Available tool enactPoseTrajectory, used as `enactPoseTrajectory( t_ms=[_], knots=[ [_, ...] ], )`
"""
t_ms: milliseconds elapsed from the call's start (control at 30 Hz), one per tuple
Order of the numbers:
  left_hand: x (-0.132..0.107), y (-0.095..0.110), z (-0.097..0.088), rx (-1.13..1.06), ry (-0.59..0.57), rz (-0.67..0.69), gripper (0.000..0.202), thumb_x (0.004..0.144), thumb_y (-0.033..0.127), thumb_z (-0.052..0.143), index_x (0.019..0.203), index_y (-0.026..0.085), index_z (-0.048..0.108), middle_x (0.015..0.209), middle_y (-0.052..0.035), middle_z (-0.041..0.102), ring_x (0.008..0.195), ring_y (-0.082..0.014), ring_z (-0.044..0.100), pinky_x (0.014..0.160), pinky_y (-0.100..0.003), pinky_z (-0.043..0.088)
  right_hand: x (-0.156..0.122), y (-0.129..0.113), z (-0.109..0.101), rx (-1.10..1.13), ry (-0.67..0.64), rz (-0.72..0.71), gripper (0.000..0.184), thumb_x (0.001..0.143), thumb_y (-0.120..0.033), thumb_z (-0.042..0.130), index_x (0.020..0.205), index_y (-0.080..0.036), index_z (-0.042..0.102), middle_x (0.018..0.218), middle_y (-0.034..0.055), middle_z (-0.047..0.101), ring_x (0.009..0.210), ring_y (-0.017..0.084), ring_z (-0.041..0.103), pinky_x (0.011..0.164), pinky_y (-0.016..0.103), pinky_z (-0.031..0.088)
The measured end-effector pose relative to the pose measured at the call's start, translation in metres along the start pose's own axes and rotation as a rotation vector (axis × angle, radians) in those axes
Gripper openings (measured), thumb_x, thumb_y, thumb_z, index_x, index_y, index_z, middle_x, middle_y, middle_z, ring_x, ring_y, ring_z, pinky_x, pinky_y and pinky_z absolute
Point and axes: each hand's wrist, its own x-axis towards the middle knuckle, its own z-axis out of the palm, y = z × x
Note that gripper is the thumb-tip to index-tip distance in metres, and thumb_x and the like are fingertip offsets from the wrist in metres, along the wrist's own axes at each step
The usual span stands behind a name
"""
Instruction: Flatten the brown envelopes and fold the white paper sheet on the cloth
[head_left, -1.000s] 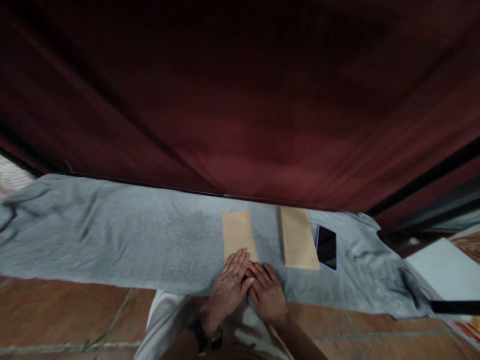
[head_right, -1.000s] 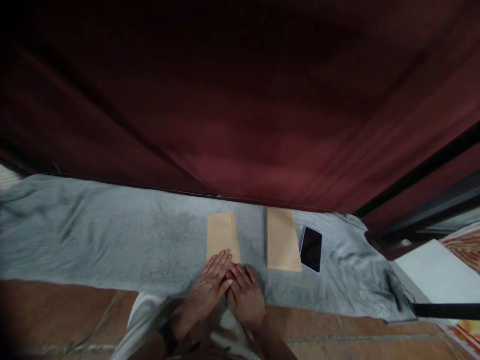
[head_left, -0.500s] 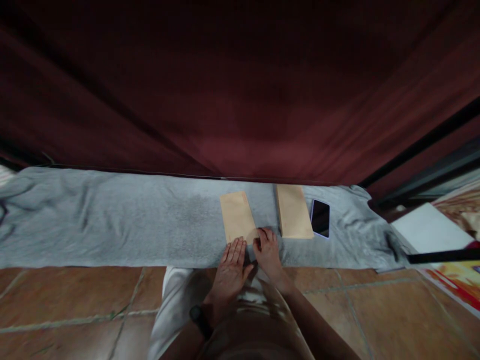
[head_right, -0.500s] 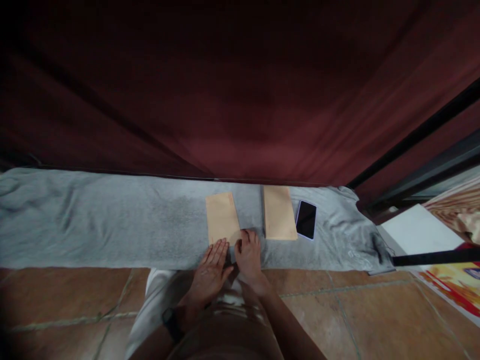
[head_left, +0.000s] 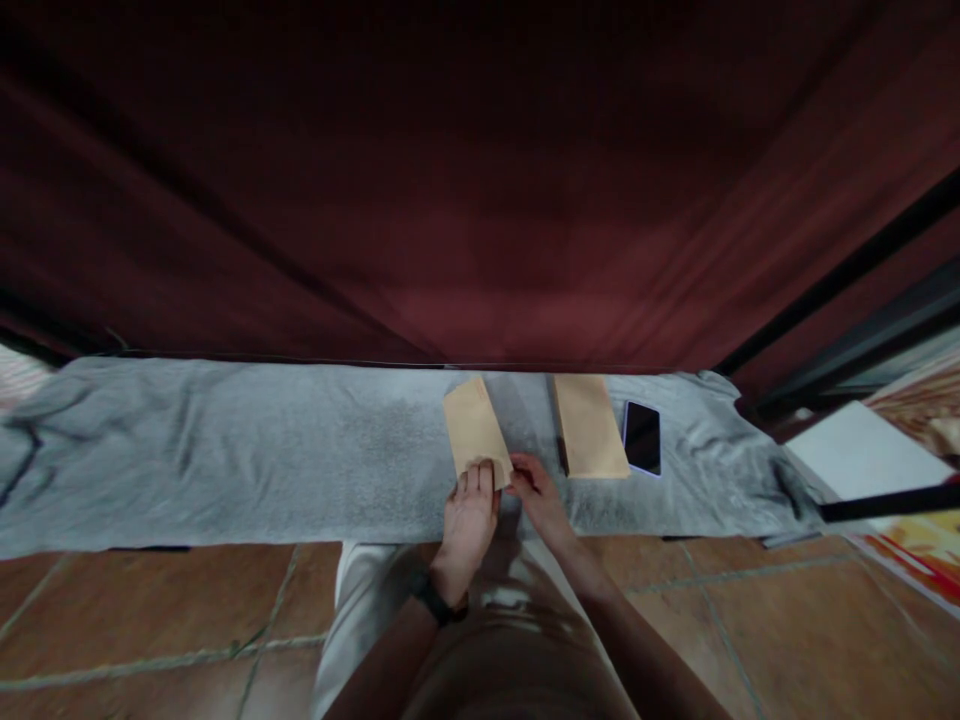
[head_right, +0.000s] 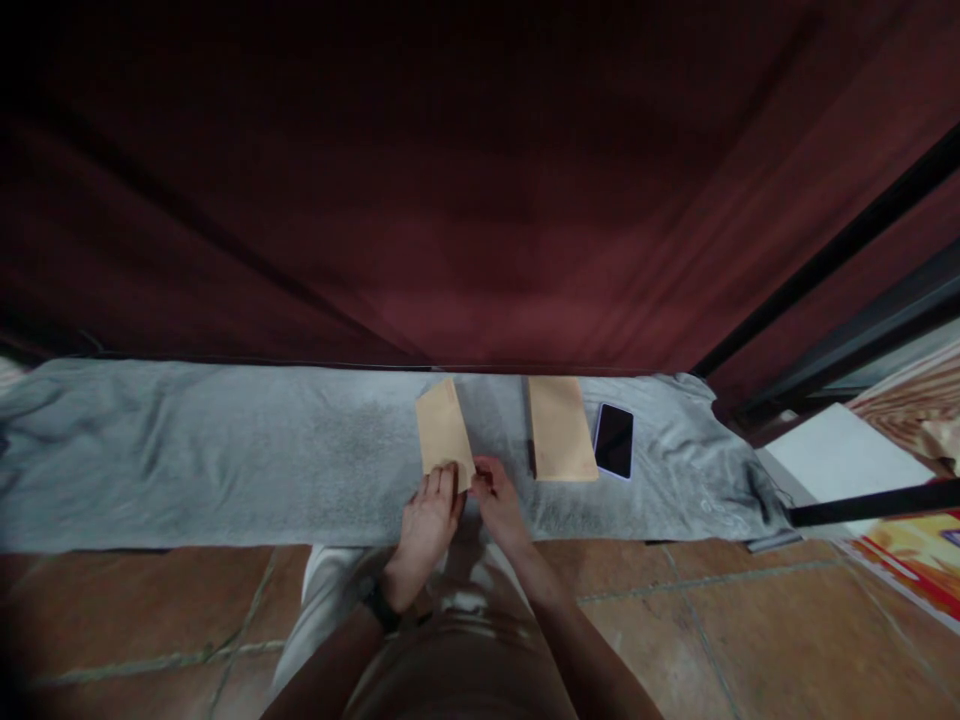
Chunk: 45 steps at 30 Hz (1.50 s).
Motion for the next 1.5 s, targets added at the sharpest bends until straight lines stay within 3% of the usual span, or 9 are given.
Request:
enactPoseTrajectory(
  t_ms=[167, 367, 600, 700, 833, 967, 1067, 1333, 1500],
  knots=[
    [0.003, 0.001, -0.022, -0.004, -0.041, -0.088, 0.035, 0.100, 0.012, 0.037, 0.129, 0.017, 0.056, 0.110, -0.0127, 0.067, 0.099, -0.0248, 0.070, 0.073, -0.030, 0.056, -0.005, -0.019, 0.009, 0.054, -0.068, 0.017, 0.032, 0.096, -0.041, 0.047, 0.117, -0.029, 0.067, 0.103, 0.0036, 0.077, 0.085, 0.021, 0.074, 0.078, 0.037, 0.064],
    [0.004, -0.006, -0.041, -0.268, 0.194, -0.251, 0.015, 0.101, 0.021, 0.042, 0.098, 0.019, 0.057, 0.086, -0.0066, 0.066, 0.078, -0.0209, 0.069, 0.065, -0.028, 0.051, -0.007, -0.016, 0.009, 0.141, -0.040, 0.071, 0.034, 0.093, -0.055, 0.060, 0.113, -0.029, 0.071, 0.104, 0.0034, 0.078, 0.085, 0.021, 0.073, 0.078, 0.036, 0.062],
    [0.008, 0.005, -0.029, -0.758, 0.263, -0.358, 0.013, 0.100, 0.032, 0.050, 0.102, 0.021, 0.057, 0.084, -0.0024, 0.069, 0.070, -0.0167, 0.066, 0.063, -0.026, 0.051, -0.013, -0.016, 0.009, 0.363, -0.045, 0.267, 0.049, 0.080, -0.054, 0.075, 0.120, -0.025, 0.069, 0.109, 0.0058, 0.078, 0.086, 0.024, 0.074, 0.079, 0.040, 0.062],
    [0.004, 0.009, -0.027, -0.588, 0.246, -0.253, 0.015, 0.103, 0.029, 0.045, 0.102, 0.021, 0.058, 0.089, -0.0032, 0.068, 0.078, -0.0165, 0.067, 0.069, -0.026, 0.052, -0.017, -0.017, 0.008, 0.438, -0.049, 0.305, 0.058, 0.081, -0.050, 0.076, 0.131, -0.024, 0.063, 0.114, 0.0065, 0.077, 0.098, 0.025, 0.075, 0.089, 0.042, 0.061],
    [0.001, 0.002, -0.038, -0.093, 0.166, 0.093, 0.018, 0.101, 0.016, 0.047, 0.106, 0.021, 0.063, 0.105, -0.0074, 0.067, 0.098, -0.0196, 0.065, 0.078, -0.029, 0.051, -0.015, -0.018, 0.005, 0.435, -0.027, 0.264, 0.046, 0.084, -0.049, 0.072, 0.123, -0.025, 0.067, 0.122, 0.0055, 0.075, 0.110, 0.022, 0.071, 0.097, 0.038, 0.058],
    [0.004, -0.011, -0.039, 0.179, 0.073, 0.392, 0.021, 0.099, 0.012, 0.055, 0.116, 0.021, 0.063, 0.106, -0.0066, 0.066, 0.104, -0.0215, 0.061, 0.090, -0.035, 0.047, -0.008, -0.015, 0.000, 0.529, -0.081, 0.287, 0.031, 0.088, -0.048, 0.064, 0.110, -0.026, 0.068, 0.117, 0.0042, 0.076, 0.105, 0.021, 0.072, 0.088, 0.035, 0.061],
    [0.001, -0.019, -0.028, 0.211, -0.006, 0.535, 0.019, 0.100, 0.012, 0.054, 0.114, 0.020, 0.064, 0.100, -0.0049, 0.065, 0.098, -0.0193, 0.059, 0.087, -0.034, 0.044, -0.007, -0.008, -0.006, 0.496, -0.015, 0.345, 0.023, 0.088, -0.041, 0.060, 0.102, -0.024, 0.067, 0.105, 0.0035, 0.078, 0.094, 0.019, 0.073, 0.076, 0.030, 0.060],
    [-0.007, -0.015, -0.021, 0.185, 0.064, 0.659, 0.020, 0.103, 0.013, 0.050, 0.116, 0.020, 0.063, 0.104, -0.0054, 0.066, 0.095, -0.0173, 0.058, 0.081, -0.033, 0.040, 0.006, -0.005, -0.022, 0.395, -0.063, 0.334, 0.014, 0.083, -0.033, 0.060, 0.092, -0.024, 0.067, 0.098, 0.0029, 0.077, 0.089, 0.018, 0.071, 0.075, 0.030, 0.058],
    [-0.005, -0.015, -0.015, 0.221, -0.029, 0.602, 0.020, 0.103, 0.013, 0.050, 0.117, 0.018, 0.063, 0.109, -0.0072, 0.066, 0.101, -0.0195, 0.059, 0.084, -0.034, 0.042, 0.013, 0.004, -0.023, 0.380, -0.007, 0.260, 0.025, 0.075, -0.030, 0.068, 0.099, -0.024, 0.069, 0.095, 0.0011, 0.077, 0.083, 0.018, 0.071, 0.074, 0.030, 0.057]
  ],
)
